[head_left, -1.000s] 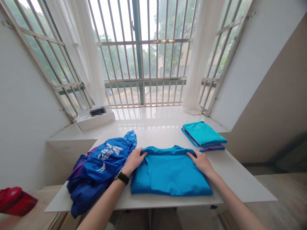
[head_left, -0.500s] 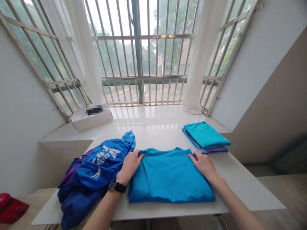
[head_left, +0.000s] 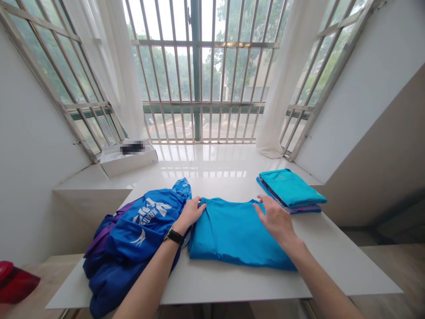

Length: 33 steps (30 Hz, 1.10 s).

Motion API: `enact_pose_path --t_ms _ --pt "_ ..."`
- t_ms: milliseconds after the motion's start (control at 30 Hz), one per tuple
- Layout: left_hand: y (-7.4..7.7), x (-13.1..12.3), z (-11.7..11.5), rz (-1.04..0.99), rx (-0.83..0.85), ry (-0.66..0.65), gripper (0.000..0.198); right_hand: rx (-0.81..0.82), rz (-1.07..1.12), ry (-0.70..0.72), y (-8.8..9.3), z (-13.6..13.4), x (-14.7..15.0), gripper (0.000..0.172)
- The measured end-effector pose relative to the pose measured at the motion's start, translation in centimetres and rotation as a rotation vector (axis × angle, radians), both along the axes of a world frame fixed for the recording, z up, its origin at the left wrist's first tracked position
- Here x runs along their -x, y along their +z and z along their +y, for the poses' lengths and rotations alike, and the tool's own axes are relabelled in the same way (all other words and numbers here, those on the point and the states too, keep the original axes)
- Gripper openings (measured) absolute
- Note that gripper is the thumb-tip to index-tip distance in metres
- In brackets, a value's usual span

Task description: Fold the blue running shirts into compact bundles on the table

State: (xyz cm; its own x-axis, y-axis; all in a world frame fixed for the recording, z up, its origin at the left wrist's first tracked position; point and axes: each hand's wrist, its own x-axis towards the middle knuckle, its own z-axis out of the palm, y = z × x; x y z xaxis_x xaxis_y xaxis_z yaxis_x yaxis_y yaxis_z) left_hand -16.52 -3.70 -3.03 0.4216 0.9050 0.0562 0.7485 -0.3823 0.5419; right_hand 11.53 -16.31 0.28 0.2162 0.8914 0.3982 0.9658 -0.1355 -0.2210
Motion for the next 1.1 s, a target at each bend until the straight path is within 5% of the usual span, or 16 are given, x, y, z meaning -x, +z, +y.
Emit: enact_pose_path --t_ms 133,300,500,667,800,1100 --pt "-0.2 0.9 -0.6 -0.114 0.048 -0.11 0.046 0.149 0.231 0.203 0.3 2.7 6.4 0.025" --pt "-0.8 0.3 -0.9 -0.155 0.017 -0.069 0.05 0.247 0.277 0.28 -2.5 7.1 11.0 0.02" --pt "-1.3 -0.5 -0.6 -0.244 -0.044 -0.02 0.044 0.21 0.334 0.204 -4.8 10.0 10.8 0.027" --pt "1.0 0.7 -2.0 -0.087 -0.185 0.03 0.022 0.198 0.344 0.179 -5.6 10.3 10.2 0.024" --pt "2.3 2.0 -3.2 0.082 -0.133 0.057 0.018 0.212 0.327 0.173 -5.8 10.5 10.0 0.025" --pt "1.0 2.7 -3.0 0.062 0.015 -0.004 0.021 0.285 0.256 0.101 -5.5 12.7 9.6 0.024"
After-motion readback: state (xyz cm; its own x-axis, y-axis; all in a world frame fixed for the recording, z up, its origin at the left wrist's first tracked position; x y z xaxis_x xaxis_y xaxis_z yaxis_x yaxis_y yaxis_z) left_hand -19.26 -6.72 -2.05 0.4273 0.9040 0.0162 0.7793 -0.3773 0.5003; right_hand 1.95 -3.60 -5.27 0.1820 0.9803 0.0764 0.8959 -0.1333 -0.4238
